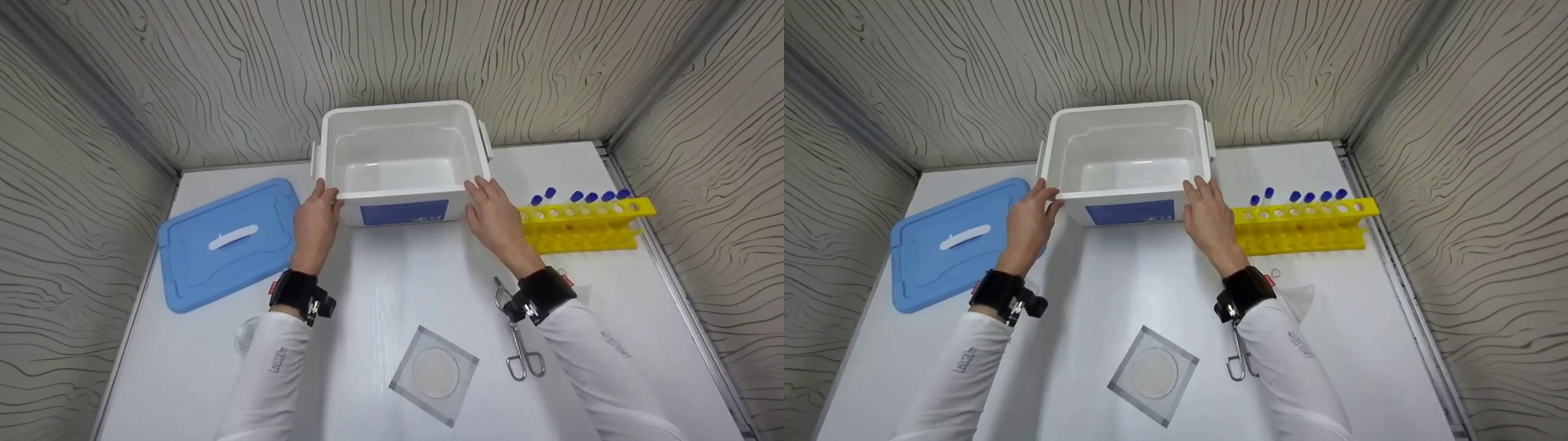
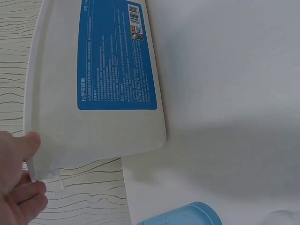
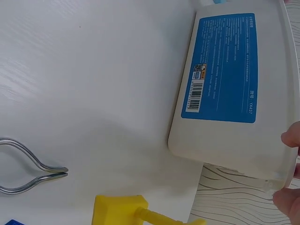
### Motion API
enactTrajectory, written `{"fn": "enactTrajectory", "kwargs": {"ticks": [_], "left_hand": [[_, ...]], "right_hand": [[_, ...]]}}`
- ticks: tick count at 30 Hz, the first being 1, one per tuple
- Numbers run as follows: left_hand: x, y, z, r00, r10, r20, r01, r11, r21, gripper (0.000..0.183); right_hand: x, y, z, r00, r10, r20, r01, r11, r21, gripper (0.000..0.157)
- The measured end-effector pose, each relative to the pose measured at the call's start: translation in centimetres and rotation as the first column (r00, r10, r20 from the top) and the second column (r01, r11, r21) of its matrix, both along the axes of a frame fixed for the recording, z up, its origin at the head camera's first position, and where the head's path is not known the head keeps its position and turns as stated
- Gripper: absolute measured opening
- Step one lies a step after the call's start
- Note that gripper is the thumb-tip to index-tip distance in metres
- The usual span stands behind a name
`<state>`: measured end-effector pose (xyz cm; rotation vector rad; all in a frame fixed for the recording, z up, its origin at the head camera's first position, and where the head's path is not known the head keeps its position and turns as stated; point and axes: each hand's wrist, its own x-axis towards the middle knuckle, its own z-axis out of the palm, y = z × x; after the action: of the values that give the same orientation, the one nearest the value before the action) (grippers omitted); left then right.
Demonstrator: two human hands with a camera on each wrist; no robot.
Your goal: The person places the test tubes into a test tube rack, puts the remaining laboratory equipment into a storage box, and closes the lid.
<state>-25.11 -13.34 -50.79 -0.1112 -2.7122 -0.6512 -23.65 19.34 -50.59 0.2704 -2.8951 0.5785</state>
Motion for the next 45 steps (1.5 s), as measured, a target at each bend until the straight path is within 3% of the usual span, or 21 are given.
{"fn": "enactTrajectory", "kwargs": {"ticks": [6,10,13,16,18,20,22,26,28,32,34,38,45], "left_hand": [[2.2,-0.6,-0.5,0.998,-0.003,-0.059,0.004,1.000,0.008,0.024],[3.1,-0.9,-0.8,0.998,-0.001,-0.062,0.005,0.999,0.053,0.028],[3.1,-0.9,-0.7,0.999,0.011,-0.033,-0.006,0.991,0.137,0.035],[2.5,-1.0,-0.5,0.999,0.043,0.015,-0.046,0.967,0.251,0.043],[1.8,-0.9,-0.3,0.996,0.069,0.050,-0.082,0.944,0.319,0.047],[1.1,-0.9,-0.1,0.993,0.085,0.087,-0.112,0.918,0.380,0.052],[0.5,-0.7,0.0,0.989,0.087,0.120,-0.131,0.895,0.426,0.056],[-0.6,-0.3,0.1,0.983,0.074,0.166,-0.146,0.866,0.479,0.063],[-0.9,-0.1,0.0,0.981,0.069,0.183,-0.149,0.869,0.472,0.064],[-1.0,0.0,-0.3,0.979,0.062,0.195,-0.141,0.894,0.425,0.060],[-0.9,0.0,-0.4,0.979,0.063,0.196,-0.142,0.895,0.423,0.058],[-0.7,-0.1,-0.6,0.975,0.067,0.211,-0.160,0.874,0.460,0.058],[-0.3,-0.5,-0.7,0.973,0.051,0.226,-0.162,0.849,0.502,0.057]], "right_hand": [[1.6,-0.1,-0.3,0.997,0.027,-0.075,-0.024,0.999,0.038,0.046],[2.3,0.1,-0.3,0.993,0.046,-0.113,-0.040,0.998,0.055,0.044],[2.4,0.2,0.0,0.994,0.010,-0.109,-0.011,1.000,-0.011,0.043],[1.7,0.2,0.3,0.995,-0.061,-0.078,0.048,0.987,-0.151,0.047],[1.0,0.3,0.4,0.995,-0.096,-0.032,0.085,0.962,-0.258,0.052],[0.1,0.5,0.3,0.992,-0.114,0.046,0.123,0.920,-0.373,0.057],[-0.8,0.6,0.1,0.982,-0.116,0.152,0.177,0.854,-0.489,0.063],[-2.2,0.7,-0.1,0.930,-0.101,0.355,0.319,0.703,-0.635,0.070],[-2.7,0.6,-0.3,0.916,-0.092,0.392,0.349,0.664,-0.662,0.070],[-3.1,0.7,-0.9,0.925,-0.065,0.374,0.328,0.635,-0.700,0.065],[-3.0,0.7,-1.2,0.933,-0.052,0.356,0.309,0.626,-0.717,0.065],[-2.8,0.7,-1.4,0.939,-0.031,0.343,0.290,0.608,-0.739,0.065],[-2.3,0.9,-1.4,0.930,-0.028,0.365,0.307,0.602,-0.737,0.065]]}}
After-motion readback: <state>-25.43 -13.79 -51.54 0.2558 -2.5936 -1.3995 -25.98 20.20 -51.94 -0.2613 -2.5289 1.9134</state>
